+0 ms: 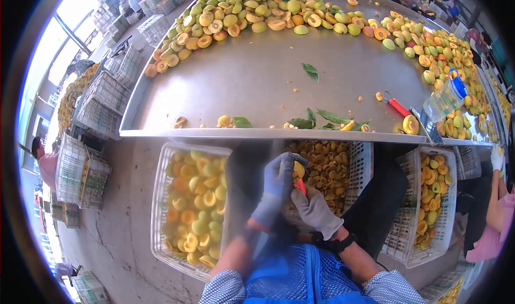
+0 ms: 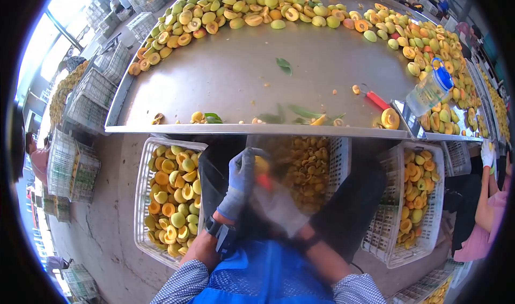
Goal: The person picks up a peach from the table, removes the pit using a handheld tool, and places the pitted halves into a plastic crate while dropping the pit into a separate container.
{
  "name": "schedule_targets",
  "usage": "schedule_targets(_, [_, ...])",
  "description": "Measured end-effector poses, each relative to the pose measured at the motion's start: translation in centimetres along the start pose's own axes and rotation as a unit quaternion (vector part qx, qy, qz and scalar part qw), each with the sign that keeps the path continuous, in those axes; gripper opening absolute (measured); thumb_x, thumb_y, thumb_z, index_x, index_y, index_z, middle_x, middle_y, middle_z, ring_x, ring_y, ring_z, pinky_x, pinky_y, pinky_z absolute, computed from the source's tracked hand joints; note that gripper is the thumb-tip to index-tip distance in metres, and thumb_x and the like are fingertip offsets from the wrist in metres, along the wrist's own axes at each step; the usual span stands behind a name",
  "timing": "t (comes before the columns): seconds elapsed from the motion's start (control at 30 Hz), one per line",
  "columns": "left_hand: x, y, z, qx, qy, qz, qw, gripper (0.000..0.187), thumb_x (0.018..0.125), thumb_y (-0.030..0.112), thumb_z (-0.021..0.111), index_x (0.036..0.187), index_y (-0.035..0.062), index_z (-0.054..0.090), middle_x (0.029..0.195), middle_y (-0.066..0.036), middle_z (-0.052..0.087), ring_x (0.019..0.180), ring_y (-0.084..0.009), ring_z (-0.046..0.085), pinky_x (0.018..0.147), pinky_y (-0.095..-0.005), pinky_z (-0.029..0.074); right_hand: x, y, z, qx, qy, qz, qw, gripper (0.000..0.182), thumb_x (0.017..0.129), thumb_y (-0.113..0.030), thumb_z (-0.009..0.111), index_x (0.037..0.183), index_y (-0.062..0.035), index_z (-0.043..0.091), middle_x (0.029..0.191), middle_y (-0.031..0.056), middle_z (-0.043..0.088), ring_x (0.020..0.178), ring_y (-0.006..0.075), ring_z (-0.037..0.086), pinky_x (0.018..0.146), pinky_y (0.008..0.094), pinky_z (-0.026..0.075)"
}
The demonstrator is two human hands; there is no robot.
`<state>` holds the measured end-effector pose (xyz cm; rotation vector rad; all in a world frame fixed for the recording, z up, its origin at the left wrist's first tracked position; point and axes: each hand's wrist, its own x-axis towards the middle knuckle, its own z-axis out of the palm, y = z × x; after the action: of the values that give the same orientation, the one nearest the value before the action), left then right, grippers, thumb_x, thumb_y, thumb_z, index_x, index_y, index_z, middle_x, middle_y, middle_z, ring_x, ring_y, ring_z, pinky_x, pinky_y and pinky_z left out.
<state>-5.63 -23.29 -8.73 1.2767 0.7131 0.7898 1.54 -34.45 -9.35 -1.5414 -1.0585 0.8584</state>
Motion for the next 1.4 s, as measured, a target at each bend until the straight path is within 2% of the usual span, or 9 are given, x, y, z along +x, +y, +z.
schedule_targets(0.37, [1.8, 1.0, -0.5, -0.125, -0.205, -0.108, 0.965, 0.056, 0.101, 0.048, 0.04, 0.086, -0.0008, 0.064, 0.077, -0.009, 0.064, 0.069, -0.0152, 0.06, 0.066, -0.0284, 0.049, -0.6, -0.8, -1.1, 0.559, -0.225, 0.254, 0.756, 0.046, 0.095, -0.056, 0.046, 0.084, -0.0119, 0.049, 0.052, -0.0079, 0.033, 0.038, 0.0049, 0.026, 0.04, 0.0233, 0.022])
schedule_targets(0.57, [1.6, 0.2, 0.7, -0.325, -0.079, -0.17, 0.927, 0.069, 0.098, 0.061, 0.029, 0.09, 0.001, 0.063, 0.079, -0.008, 0.064, 0.071, -0.0171, 0.059, 0.068, -0.0306, 0.05, -1.9, -0.8, -3.2, 0.509, -0.223, 0.185, 0.811, 0.047, 0.094, -0.057, 0.048, 0.083, -0.0111, 0.048, 0.051, -0.0083, 0.033, 0.039, 0.0049, 0.025, 0.042, 0.0228, 0.023])
schedule_targets(0.7, [0.4, 3.3, -3.9, 0.014, 0.022, -0.118, 0.993, 0.052, 0.1, 0.047, 0.04, 0.102, 0.0025, 0.066, 0.086, -0.009, 0.066, 0.084, -0.0165, 0.062, 0.078, -0.0305, 0.05, -0.4, -2.2, -3.9, 0.388, -0.046, 0.284, 0.876, 0.045, 0.095, -0.055, 0.049, 0.083, -0.011, 0.052, 0.052, -0.0071, 0.037, 0.039, 0.0067, 0.031, 0.039, 0.0238, 0.025])
schedule_targets(0.77, [0.0, -0.2, -8.9, 0.203, 0.077, 0.059, 0.974, 0.034, 0.096, 0.033, 0.053, 0.1, 0.0012, 0.066, 0.083, -0.011, 0.065, 0.079, -0.0203, 0.063, 0.074, -0.0327, 0.05, -0.7, -0.4, -4.1, 0.459, -0.002, 0.4, 0.793, 0.045, 0.095, -0.054, 0.049, 0.084, -0.0108, 0.053, 0.053, -0.0056, 0.039, 0.039, 0.0077, 0.034, 0.037, 0.0245, 0.026])
schedule_targets(0.83, [-0.5, 4.1, -12.4, 0.26, 0.069, -0.007, 0.963, 0.023, 0.09, 0.022, 0.061, 0.096, 0.0008, 0.066, 0.083, -0.015, 0.064, 0.078, -0.0274, 0.064, 0.072, -0.0362, 0.05, -2.6, 7.8, -3.3, 0.215, 0.004, 0.23, 0.949, 0.045, 0.095, -0.054, 0.048, 0.084, -0.0104, 0.053, 0.053, -0.004, 0.041, 0.039, 0.0078, 0.035, 0.037, 0.0251, 0.025])
schedule_targets(1.07, [-1.7, 7.7, -23.3, 0.693, 0.109, -0.019, 0.712, 0.037, 0.088, 0.041, 0.062, 0.078, 0.0063, 0.068, 0.079, -0.014, 0.066, 0.075, -0.0334, 0.063, 0.066, -0.0417, 0.049, -1.8, 9.2, -3.1, 0.231, -0.019, 0.347, 0.909, 0.046, 0.095, -0.053, 0.051, 0.085, -0.0083, 0.054, 0.053, -0.0021, 0.042, 0.04, 0.0092, 0.039, 0.037, 0.026, 0.029])
schedule_targets(1.23, [-2.2, 8.8, -26.9, 0.801, -0.019, -0.144, 0.581, 0.035, 0.086, 0.043, 0.063, 0.08, 0.0092, 0.072, 0.08, -0.014, 0.067, 0.071, -0.0318, 0.064, 0.064, -0.0404, 0.049, -4.0, 16.0, -1.8, 0.063, -0.049, 0.069, 0.994, 0.046, 0.094, -0.052, 0.054, 0.087, -0.0066, 0.054, 0.055, -0.0015, 0.044, 0.042, 0.0098, 0.04, 0.04, 0.0265, 0.031])
schedule_targets(1.27, [-1.9, 8.5, -27.4, 0.756, 0.042, -0.082, 0.648, 0.03, 0.086, 0.037, 0.065, 0.082, 0.0076, 0.071, 0.079, -0.014, 0.066, 0.07, -0.0314, 0.063, 0.063, -0.0392, 0.049, -2.5, 11.4, -2.5, 0.092, -0.066, 0.247, 0.962, 0.044, 0.093, -0.051, 0.055, 0.09, -0.0072, 0.055, 0.058, -0.0019, 0.046, 0.045, 0.0093, 0.042, 0.042, 0.0257, 0.033])
schedule_targets(1.4, [3.2, 11.1, -23.9, 0.633, 0.16, 0.177, 0.736, 0.019, 0.087, 0.024, 0.064, 0.091, 0.0059, 0.067, 0.085, -0.015, 0.066, 0.074, -0.0328, 0.064, 0.067, -0.0402, 0.049, -1.6, 8.2, -2.3, 0.038, -0.059, 0.265, 0.962, 0.037, 0.095, -0.044, 0.054, 0.103, -0.0072, 0.056, 0.062, -0.0022, 0.048, 0.05, 0.0083, 0.046, 0.046, 0.0261, 0.036])
